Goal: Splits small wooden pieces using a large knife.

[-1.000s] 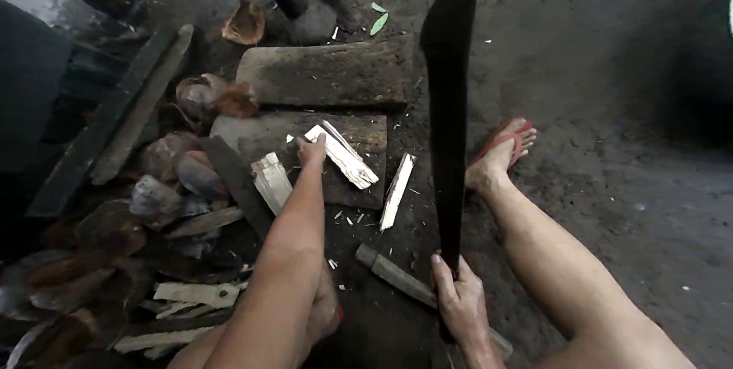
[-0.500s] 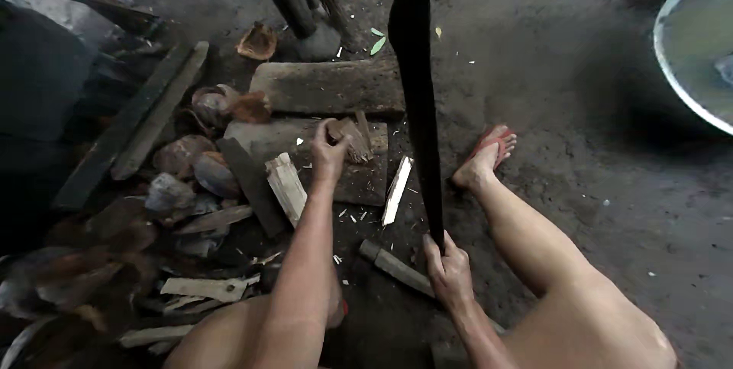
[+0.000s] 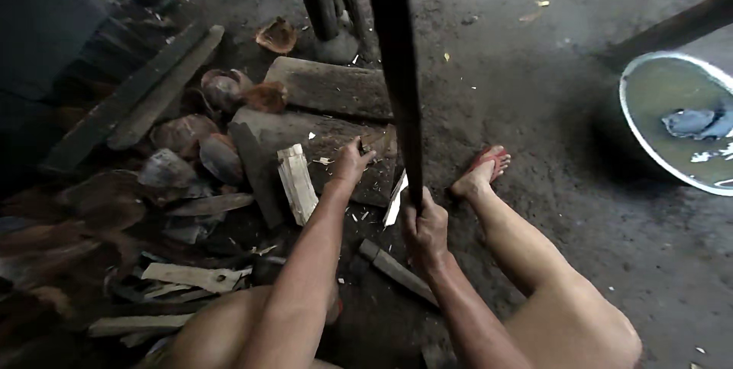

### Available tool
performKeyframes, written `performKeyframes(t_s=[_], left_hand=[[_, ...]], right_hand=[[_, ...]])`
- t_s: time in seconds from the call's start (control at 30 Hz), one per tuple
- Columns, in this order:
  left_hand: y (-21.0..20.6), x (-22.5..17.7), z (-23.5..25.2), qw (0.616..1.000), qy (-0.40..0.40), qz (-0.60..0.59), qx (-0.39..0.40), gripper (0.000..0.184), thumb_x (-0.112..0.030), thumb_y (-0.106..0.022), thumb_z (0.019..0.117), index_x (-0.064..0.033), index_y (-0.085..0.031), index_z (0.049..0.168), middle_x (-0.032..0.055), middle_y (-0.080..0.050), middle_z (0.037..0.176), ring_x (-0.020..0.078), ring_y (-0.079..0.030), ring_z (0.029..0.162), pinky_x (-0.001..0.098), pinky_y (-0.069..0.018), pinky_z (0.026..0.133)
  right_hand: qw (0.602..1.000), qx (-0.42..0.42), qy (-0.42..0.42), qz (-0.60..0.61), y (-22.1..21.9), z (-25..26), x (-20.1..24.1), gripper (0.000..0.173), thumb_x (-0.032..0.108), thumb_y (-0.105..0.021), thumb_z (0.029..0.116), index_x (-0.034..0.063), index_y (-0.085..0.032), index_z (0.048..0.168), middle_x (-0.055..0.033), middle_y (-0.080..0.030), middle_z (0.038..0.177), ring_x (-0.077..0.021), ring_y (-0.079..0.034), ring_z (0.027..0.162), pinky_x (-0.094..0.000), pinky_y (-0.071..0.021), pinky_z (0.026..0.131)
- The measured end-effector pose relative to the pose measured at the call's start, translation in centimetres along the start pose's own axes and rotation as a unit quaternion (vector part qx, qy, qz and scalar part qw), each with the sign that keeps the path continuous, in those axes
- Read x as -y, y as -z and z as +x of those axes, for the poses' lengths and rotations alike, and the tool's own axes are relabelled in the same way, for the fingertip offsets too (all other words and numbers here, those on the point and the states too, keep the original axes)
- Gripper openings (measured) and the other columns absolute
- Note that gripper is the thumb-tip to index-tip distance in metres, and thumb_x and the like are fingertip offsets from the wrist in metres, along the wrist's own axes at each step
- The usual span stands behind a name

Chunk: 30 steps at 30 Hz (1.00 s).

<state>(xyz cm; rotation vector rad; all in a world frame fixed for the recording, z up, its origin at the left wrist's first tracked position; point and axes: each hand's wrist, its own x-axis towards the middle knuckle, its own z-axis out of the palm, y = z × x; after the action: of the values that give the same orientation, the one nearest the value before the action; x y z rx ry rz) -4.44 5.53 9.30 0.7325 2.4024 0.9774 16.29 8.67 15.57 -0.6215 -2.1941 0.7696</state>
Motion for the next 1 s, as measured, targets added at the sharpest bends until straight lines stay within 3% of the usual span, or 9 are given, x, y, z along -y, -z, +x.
performKeyframes(t_s=[0.13,0.27,0.33,0.57,0.7,0.8,0.87,0.93,1.0], left_hand=[[0.2,0.0,0.3,1.000,-0.008,0.000,-0.003,0.042,-0.028,-0.075,0.0950,-0.0021,-0.066,0.127,0.0168,-0.074,0.113,0.0302,-0.072,0.107,0.0523,-0.0543,0.100],[0.3,-0.1,0.4,1.000,0.005,0.016,0.021,0.042,-0.029,-0.071,0.0977,-0.0067,-0.064,0.133,0.0152,-0.072,0.120,0.0301,-0.070,0.112,0.0541,-0.0539,0.102],[0.6,0.3,0.7,0.999,0.018,0.017,0.030,0.044,-0.030,-0.069,0.0983,-0.0102,-0.063,0.136,0.0138,-0.071,0.123,0.0283,-0.069,0.114,0.0526,-0.0537,0.103],[1.0,4.7,-0.8,0.988,-0.010,-0.154,0.010,0.076,-0.003,-0.067,0.0956,-0.0187,-0.032,0.161,0.0117,-0.053,0.152,0.0302,-0.064,0.126,0.0516,-0.0557,0.101],[-0.3,9.2,-1.1,0.944,0.118,-0.258,-0.168,0.061,-0.003,-0.061,0.0983,-0.0096,-0.040,0.155,0.0155,-0.062,0.139,0.0293,-0.068,0.116,0.0485,-0.0585,0.094],[-1.1,10.9,-1.9,0.930,0.190,-0.256,-0.181,0.059,-0.004,-0.059,0.0959,-0.0105,-0.043,0.152,0.0149,-0.065,0.135,0.0310,-0.067,0.115,0.0533,-0.0581,0.091],[-1.4,10.7,-2.5,0.932,0.200,-0.249,-0.173,0.060,-0.002,-0.058,0.0974,-0.0112,-0.040,0.154,0.0153,-0.064,0.137,0.0331,-0.066,0.117,0.0554,-0.0571,0.091],[-1.7,10.0,-3.2,0.938,0.203,-0.225,-0.167,0.062,-0.001,-0.057,0.0978,-0.0101,-0.037,0.156,0.0172,-0.062,0.139,0.0336,-0.065,0.121,0.0547,-0.0554,0.097],[-2.5,9.1,-3.9,0.941,0.200,-0.216,-0.167,0.062,-0.002,-0.056,0.0991,-0.0094,-0.035,0.157,0.0177,-0.062,0.138,0.0309,-0.064,0.123,0.0503,-0.0539,0.102]], right_hand=[[1.000,0.006,0.015,-0.009,-0.9,2.1,0.1,0.028,0.025,-0.052,0.1055,0.0043,-0.067,0.096,-0.0029,-0.063,0.066,-0.0105,-0.061,0.055,-0.0290,-0.0531,0.052],[0.911,0.303,-0.236,-0.150,-3.8,1.2,-3.7,0.030,0.032,-0.048,0.1050,0.0134,-0.065,0.122,-0.0121,-0.073,0.090,-0.0313,-0.073,0.086,-0.0529,-0.0578,0.075],[0.876,0.358,-0.269,-0.177,-4.8,1.5,-4.5,0.031,0.033,-0.046,0.1050,0.0164,-0.062,0.126,-0.0129,-0.074,0.096,-0.0334,-0.074,0.093,-0.0550,-0.0574,0.077],[0.944,0.227,-0.181,-0.157,-1.9,0.4,-3.6,0.030,0.029,-0.049,0.1031,0.0108,-0.069,0.116,-0.0130,-0.071,0.078,-0.0336,-0.072,0.073,-0.0547,-0.0556,0.064],[0.996,0.053,-0.036,-0.059,3.1,1.6,1.9,0.023,0.020,-0.055,0.0997,0.0025,-0.070,0.098,-0.0056,-0.066,0.067,-0.0152,-0.064,0.056,-0.0347,-0.0541,0.052],[0.999,0.047,-0.013,-0.013,5.9,2.3,4.5,0.026,0.023,-0.051,0.1054,0.0025,-0.065,0.098,-0.0002,-0.061,0.065,-0.0042,-0.059,0.053,-0.0227,-0.0523,0.049],[0.984,0.130,-0.084,-0.088,4.8,1.8,3.5,0.026,0.023,-0.053,0.1027,0.0022,-0.068,0.103,-0.0066,-0.066,0.069,-0.0158,-0.065,0.058,-0.0341,-0.0554,0.054],[0.905,0.307,-0.263,-0.131,0.4,0.0,-1.3,0.033,0.029,-0.049,0.1053,0.0067,-0.066,0.124,-0.0162,-0.073,0.095,-0.0320,-0.073,0.087,-0.0531,-0.0574,0.078],[0.837,0.386,-0.366,-0.126,-4.1,-3.1,-7.5,0.038,0.035,-0.047,0.1054,0.0084,-0.065,0.124,-0.0186,-0.071,0.105,-0.0358,-0.070,0.097,-0.0590,-0.0551,0.085]])
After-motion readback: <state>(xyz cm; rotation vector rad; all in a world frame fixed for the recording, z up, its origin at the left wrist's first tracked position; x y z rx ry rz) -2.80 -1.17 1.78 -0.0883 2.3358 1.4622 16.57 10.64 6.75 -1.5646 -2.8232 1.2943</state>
